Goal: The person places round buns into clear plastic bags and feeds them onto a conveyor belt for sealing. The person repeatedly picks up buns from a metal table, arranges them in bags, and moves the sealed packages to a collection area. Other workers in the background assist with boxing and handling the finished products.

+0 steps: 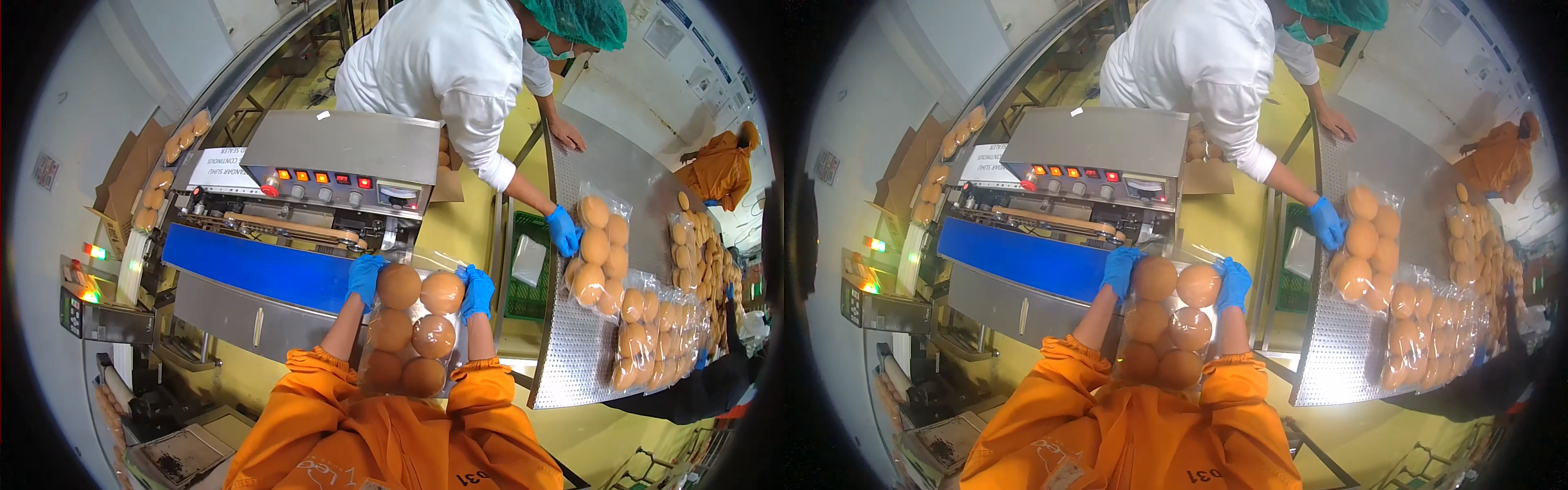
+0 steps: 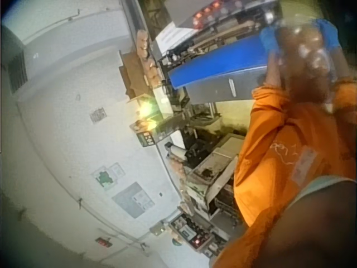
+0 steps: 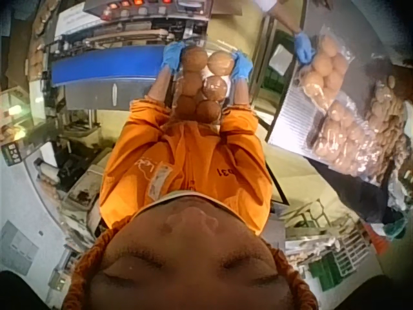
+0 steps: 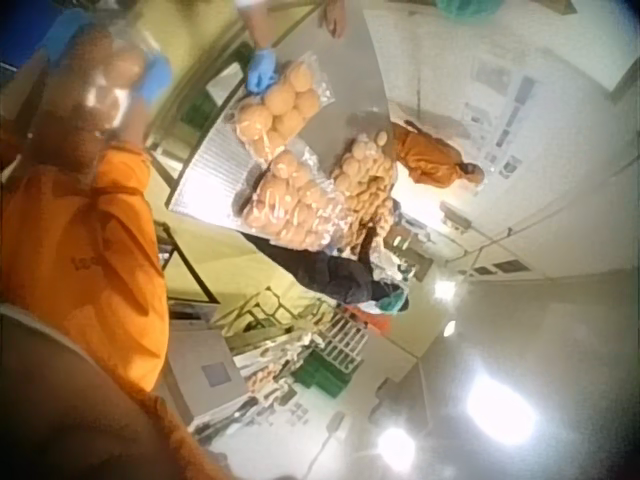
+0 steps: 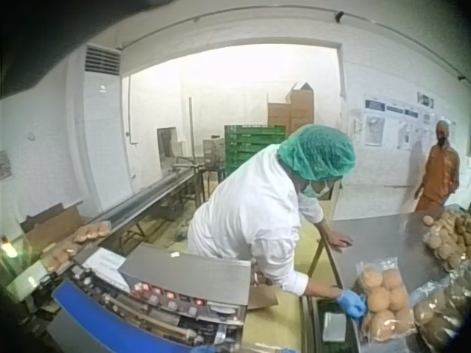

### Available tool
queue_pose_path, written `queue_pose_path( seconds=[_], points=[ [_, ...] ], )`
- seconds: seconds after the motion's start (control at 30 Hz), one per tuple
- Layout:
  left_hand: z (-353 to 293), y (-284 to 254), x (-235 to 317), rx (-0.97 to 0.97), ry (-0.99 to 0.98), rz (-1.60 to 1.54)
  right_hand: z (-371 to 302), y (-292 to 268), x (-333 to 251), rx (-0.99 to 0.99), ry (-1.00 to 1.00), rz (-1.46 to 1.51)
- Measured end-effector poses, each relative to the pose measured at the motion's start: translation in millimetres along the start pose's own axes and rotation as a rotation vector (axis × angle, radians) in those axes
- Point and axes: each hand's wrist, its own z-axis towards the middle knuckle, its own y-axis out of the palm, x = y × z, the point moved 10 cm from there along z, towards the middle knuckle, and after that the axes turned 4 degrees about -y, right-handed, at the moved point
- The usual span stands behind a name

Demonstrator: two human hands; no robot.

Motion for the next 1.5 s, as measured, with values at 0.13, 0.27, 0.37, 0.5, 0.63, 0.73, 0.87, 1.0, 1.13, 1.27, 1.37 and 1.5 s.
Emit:
queue_pose_path(
  seconds=[0.13, 0.27, 0.37, 0.5, 0.63, 0.73, 0.87, 1.0, 1.13, 1.27, 1.37, 1.5],
  points=[
    [5.5, -15.7, 18.2, -0.004, -0.018, -0.007, 3.9, 14.4, 14.0, -0.059, 0.056, -0.013],
    [9.8, -45.4, 24.6, 0.061, -0.052, 0.026, -3.5, 47.5, 23.5, -0.117, 0.092, 0.040],
    [10.2, -61.6, 34.9, 0.076, 0.007, -0.007, -5.3, 65.9, 35.3, -0.161, 0.123, 0.059],
    [8.5, -82.2, 42.4, 0.133, -0.005, 0.024, -6.9, 81.6, 42.7, -0.203, 0.103, 0.015],
    [9.8, -100.8, 51.3, 0.086, 0.064, -0.022, -13.2, 100.8, 49.1, -0.213, 0.066, 0.003],
    [16.7, -124.8, 44.9, 0.096, 0.044, -0.121, -28.6, 126.1, 43.6, -0.206, -0.014, -0.063],
    [27.5, -152.4, 47.5, 0.070, 0.075, -0.110, -40.9, 146.5, 61.9, -0.199, 0.077, -0.066],
    [20.8, -168.7, 59.6, 0.051, 0.013, -0.157, -49.2, 137.6, 60.0, -0.055, -0.091, -0.280],
    [-6.7, -202.7, 53.6, -0.004, -0.066, -0.093, -130.4, 141.7, 24.9, 0.022, -0.269, -0.543],
    [-60.6, -210.7, 62.5, -0.190, 0.032, -0.058, -194.2, 115.0, 94.5, 0.018, -0.254, -0.704],
    [-81.8, -252.4, 40.1, -0.026, -0.025, 0.042, -242.5, 159.4, 128.2, -0.266, -0.001, -0.391],
    [-79.7, -271.3, 41.1, -0.170, -0.174, -0.065, -261.9, 183.6, 177.4, -0.406, 0.302, -0.221]
  ],
)
